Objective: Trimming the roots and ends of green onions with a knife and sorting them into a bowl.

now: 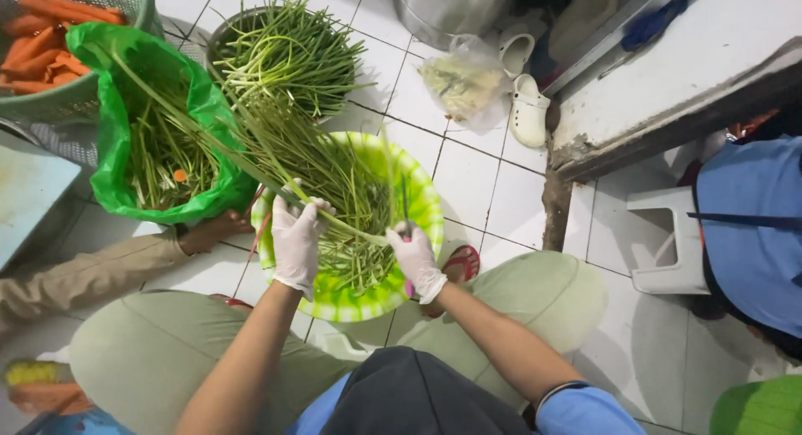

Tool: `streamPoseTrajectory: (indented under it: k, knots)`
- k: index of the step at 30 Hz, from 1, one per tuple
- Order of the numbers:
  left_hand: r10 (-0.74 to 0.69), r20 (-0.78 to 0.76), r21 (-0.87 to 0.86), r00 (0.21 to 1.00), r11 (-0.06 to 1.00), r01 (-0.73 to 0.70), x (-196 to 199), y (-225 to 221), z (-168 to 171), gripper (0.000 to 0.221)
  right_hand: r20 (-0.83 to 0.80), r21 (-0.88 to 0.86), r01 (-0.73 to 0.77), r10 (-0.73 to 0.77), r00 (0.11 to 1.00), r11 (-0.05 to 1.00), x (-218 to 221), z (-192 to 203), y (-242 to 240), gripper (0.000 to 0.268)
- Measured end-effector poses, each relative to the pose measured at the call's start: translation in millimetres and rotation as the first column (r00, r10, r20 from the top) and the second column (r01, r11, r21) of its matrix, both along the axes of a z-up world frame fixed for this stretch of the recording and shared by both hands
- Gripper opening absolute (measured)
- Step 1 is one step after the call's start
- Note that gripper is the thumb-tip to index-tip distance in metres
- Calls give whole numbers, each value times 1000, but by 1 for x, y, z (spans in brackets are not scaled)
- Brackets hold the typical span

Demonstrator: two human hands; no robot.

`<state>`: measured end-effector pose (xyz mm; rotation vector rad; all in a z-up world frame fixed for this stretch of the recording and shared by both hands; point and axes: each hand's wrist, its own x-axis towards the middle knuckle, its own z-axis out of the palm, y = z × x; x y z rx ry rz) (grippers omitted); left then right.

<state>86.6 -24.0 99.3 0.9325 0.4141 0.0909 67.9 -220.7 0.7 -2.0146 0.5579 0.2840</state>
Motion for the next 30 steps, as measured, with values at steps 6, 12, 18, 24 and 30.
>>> streamPoseTrajectory:
  k: [6, 12, 18, 24, 30]
  knots:
    - [-36, 95, -17, 995, 999, 38, 2, 4, 2, 45, -86, 191, 354, -344, 935, 915, -14, -56, -24, 20]
    - [-60, 71, 78, 996, 995, 55, -2, 17, 14, 39, -273, 212, 341, -279, 921, 916, -35, -4, -12, 10]
    - [-56, 73, 146, 996, 988, 45, -5, 42, 4, 36, -451, 55, 48, -18, 892, 997, -44, -71, -23, 37]
    - [-170, -28, 206, 985, 963, 172, -20, 42, 10, 43, -259, 282, -67, 144, 955, 957, -10, 74, 13, 73]
    - [-243, -122, 242, 962, 933, 266, -29, 41, -3, 42, 249, 730, -273, 128, 960, 627, 35, 188, -5, 48]
